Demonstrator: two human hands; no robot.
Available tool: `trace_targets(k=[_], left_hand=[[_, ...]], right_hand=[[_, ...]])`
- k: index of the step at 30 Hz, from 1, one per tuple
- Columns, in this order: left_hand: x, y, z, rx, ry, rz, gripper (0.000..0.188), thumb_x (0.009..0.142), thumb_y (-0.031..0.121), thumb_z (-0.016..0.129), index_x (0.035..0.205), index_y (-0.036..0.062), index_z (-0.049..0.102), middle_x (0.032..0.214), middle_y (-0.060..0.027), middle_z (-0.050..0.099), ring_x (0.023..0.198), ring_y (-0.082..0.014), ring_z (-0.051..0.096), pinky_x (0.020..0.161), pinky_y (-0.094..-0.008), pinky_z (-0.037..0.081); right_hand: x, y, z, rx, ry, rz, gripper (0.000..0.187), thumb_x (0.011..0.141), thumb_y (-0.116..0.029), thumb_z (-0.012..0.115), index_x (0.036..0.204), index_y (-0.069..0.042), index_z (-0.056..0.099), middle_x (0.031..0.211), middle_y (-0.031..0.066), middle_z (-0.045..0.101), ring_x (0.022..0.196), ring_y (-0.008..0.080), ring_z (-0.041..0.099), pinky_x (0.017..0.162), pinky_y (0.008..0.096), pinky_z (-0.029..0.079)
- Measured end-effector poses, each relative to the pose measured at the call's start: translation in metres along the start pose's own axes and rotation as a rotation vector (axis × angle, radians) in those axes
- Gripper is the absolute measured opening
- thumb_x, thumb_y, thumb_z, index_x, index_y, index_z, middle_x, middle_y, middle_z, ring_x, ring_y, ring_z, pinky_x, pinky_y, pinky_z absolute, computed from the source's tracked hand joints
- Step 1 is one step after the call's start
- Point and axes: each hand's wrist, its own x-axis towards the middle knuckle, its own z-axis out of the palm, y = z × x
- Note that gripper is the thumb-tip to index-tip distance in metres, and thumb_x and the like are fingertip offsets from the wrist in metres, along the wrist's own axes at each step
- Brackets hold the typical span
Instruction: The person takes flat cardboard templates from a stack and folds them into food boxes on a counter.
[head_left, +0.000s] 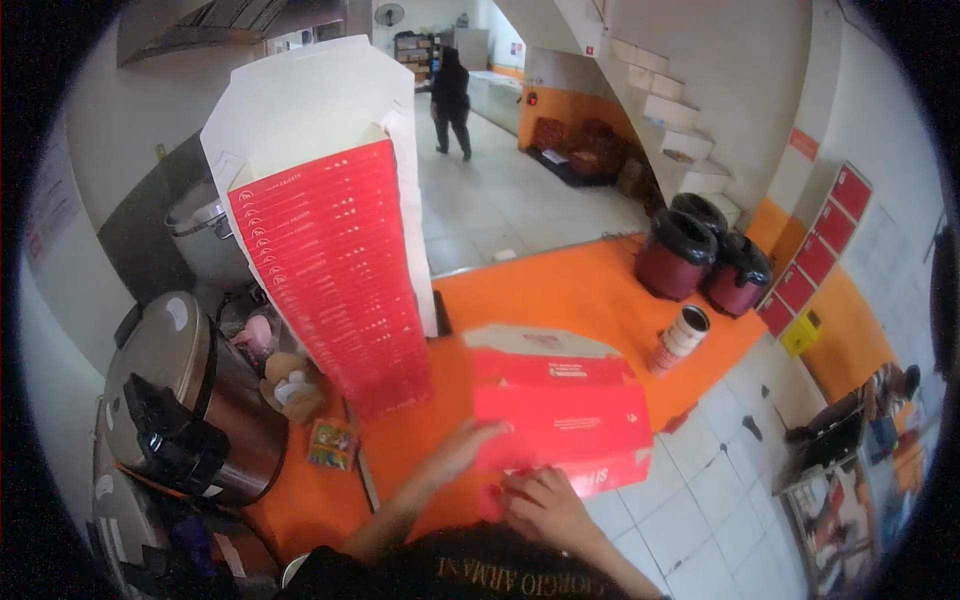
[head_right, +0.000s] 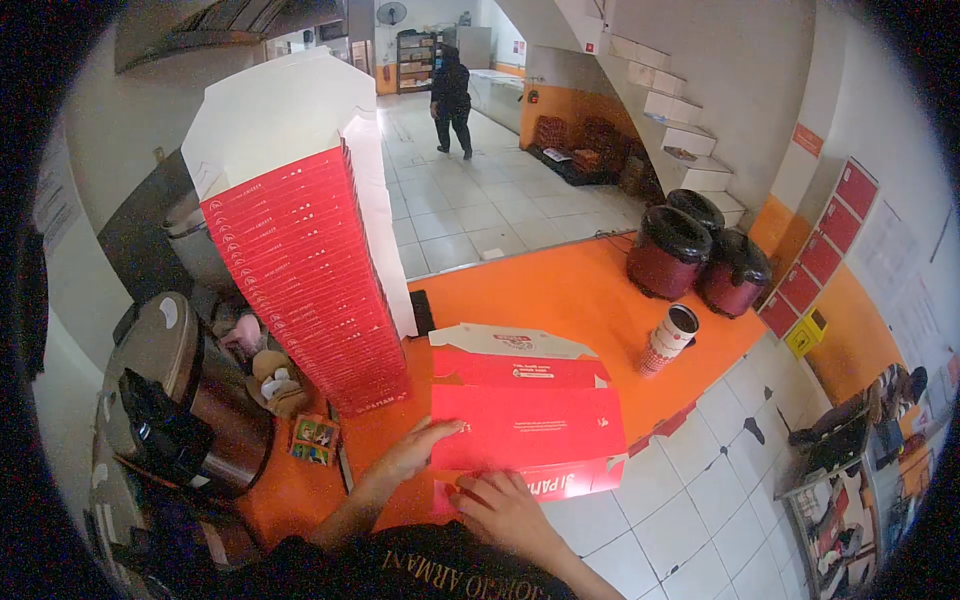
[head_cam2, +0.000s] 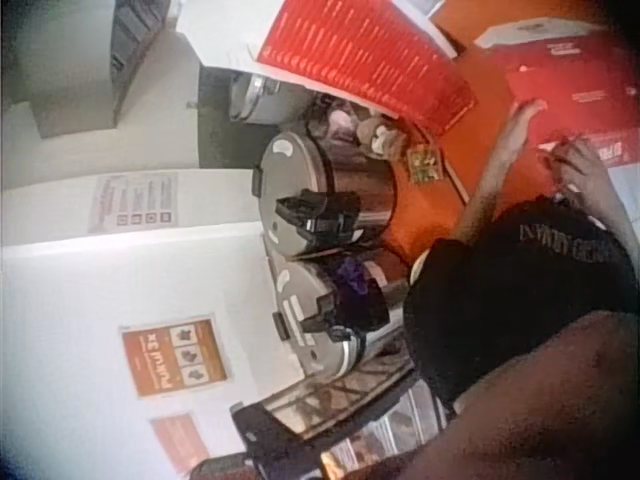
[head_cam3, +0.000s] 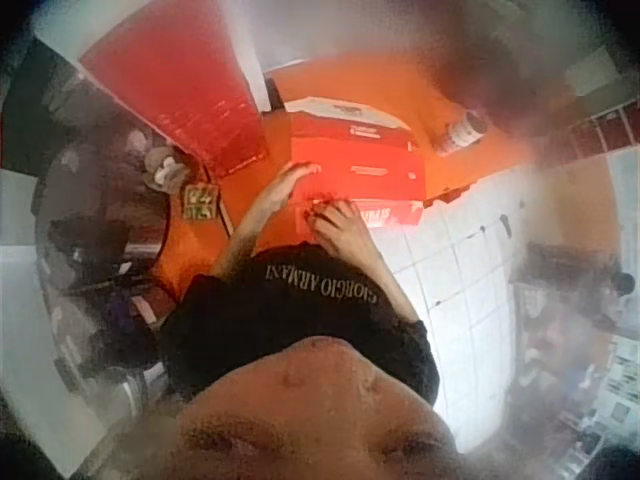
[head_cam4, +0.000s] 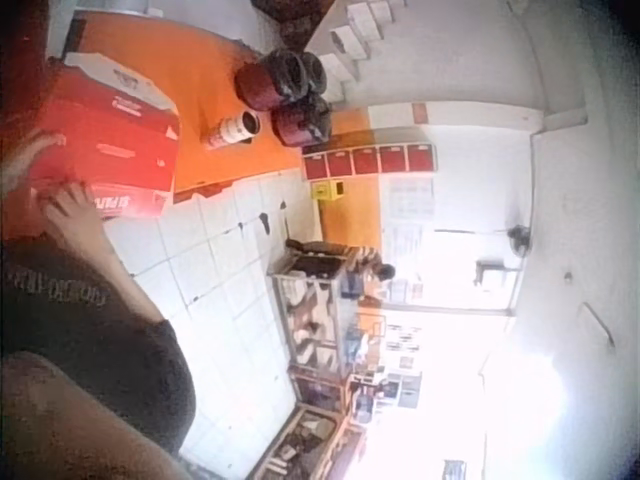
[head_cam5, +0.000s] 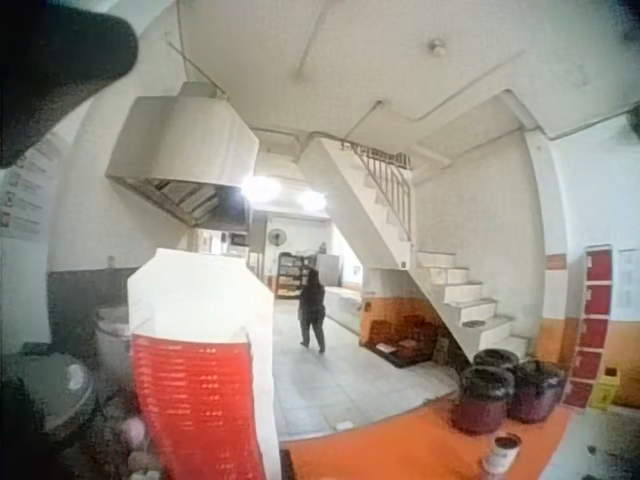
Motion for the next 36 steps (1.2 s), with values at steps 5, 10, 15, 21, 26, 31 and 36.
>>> trace_targets(k=[5, 10, 15, 21, 26, 31, 36], left_hand=[[0.018, -0.031, 0.014, -0.105, 0.021, 0.257, 0.03, 0.09, 0.024, 0.054, 0.11, 0.0019, 0.055, 0.102, -0.0038, 0.059, 0.099, -0.0135, 0.054, 0.086, -0.0275, 0.043], [0.017, -0.046, 0.043, 0.085, -0.065, 0.512, 0.023, 0.091, 0.018, 0.053, 0.109, 0.0033, 0.054, 0.088, 0.0002, 0.058, 0.073, -0.0072, 0.055, 0.059, -0.0241, 0.047], [0.007, -0.053, 0.052, -0.166, -0.278, 0.353, 0.023, 0.09, 0.015, 0.054, 0.108, 0.0006, 0.053, 0.101, -0.0058, 0.058, 0.09, -0.0133, 0.057, 0.08, -0.0275, 0.047], [0.007, -0.044, 0.047, -0.183, -0.233, 0.291, 0.026, 0.091, 0.014, 0.051, 0.114, 0.0009, 0.05, 0.099, -0.004, 0.059, 0.091, -0.0131, 0.058, 0.082, -0.0285, 0.049], [-0.002, -0.047, 0.046, -0.146, -0.236, 0.204, 0.027, 0.093, 0.016, 0.048, 0.116, 0.0017, 0.05, 0.103, -0.0043, 0.056, 0.096, -0.0124, 0.054, 0.084, -0.0292, 0.049], [-0.003, -0.054, 0.053, -0.336, -0.27, 0.196, 0.029, 0.096, 0.016, 0.04, 0.121, 0.0033, 0.045, 0.109, -0.0039, 0.052, 0.099, -0.0117, 0.052, 0.084, -0.031, 0.048], [-0.012, -0.033, 0.046, -0.313, -0.302, 0.015, 0.045, 0.092, 0.02, 0.049, 0.131, 0.0034, 0.034, 0.117, -0.0064, 0.05, 0.108, -0.0165, 0.05, 0.087, -0.0313, 0.046]], right_hand=[[-0.006, 0.002, -0.002, 0.013, 0.255, 0.005, 0.041, 0.067, -0.017, 0.072, 0.105, -0.012, 0.058, 0.105, 0.0062, 0.054, 0.089, 0.0237, 0.052, 0.074, 0.0357, 0.042], [-0.004, -0.001, -0.007, -0.02, 0.607, 0.347, 0.038, 0.064, -0.011, 0.072, 0.099, -0.005, 0.059, 0.098, 0.0116, 0.055, 0.087, 0.0264, 0.052, 0.072, 0.0349, 0.043], [-0.006, 0.008, -0.012, -0.067, 0.661, 0.402, 0.03, 0.063, -0.004, 0.068, 0.092, -0.002, 0.061, 0.093, 0.0125, 0.057, 0.086, 0.0283, 0.055, 0.075, 0.0366, 0.044], [-0.02, 0.015, -0.005, -0.12, 0.619, 0.155, 0.029, 0.061, -0.009, 0.071, 0.088, -0.006, 0.06, 0.093, 0.007, 0.061, 0.086, 0.0244, 0.056, 0.073, 0.036, 0.042], [-0.016, 0.013, -0.003, -0.283, 0.604, 0.125, 0.028, 0.06, -0.009, 0.073, 0.085, -0.007, 0.059, 0.093, 0.004, 0.061, 0.086, 0.0221, 0.056, 0.072, 0.0348, 0.039], [-0.002, 0.006, -0.001, -0.346, 0.632, 0.257, 0.023, 0.061, -0.001, 0.071, 0.079, -0.005, 0.058, 0.093, 0.0084, 0.058, 0.086, 0.028, 0.053, 0.076, 0.0385, 0.038], [0.0, 0.008, -0.01, -0.215, 0.531, 0.234, 0.018, 0.071, -0.011, 0.066, 0.087, -0.006, 0.058, 0.101, 0.0071, 0.056, 0.087, 0.027, 0.052, 0.077, 0.038, 0.039]])
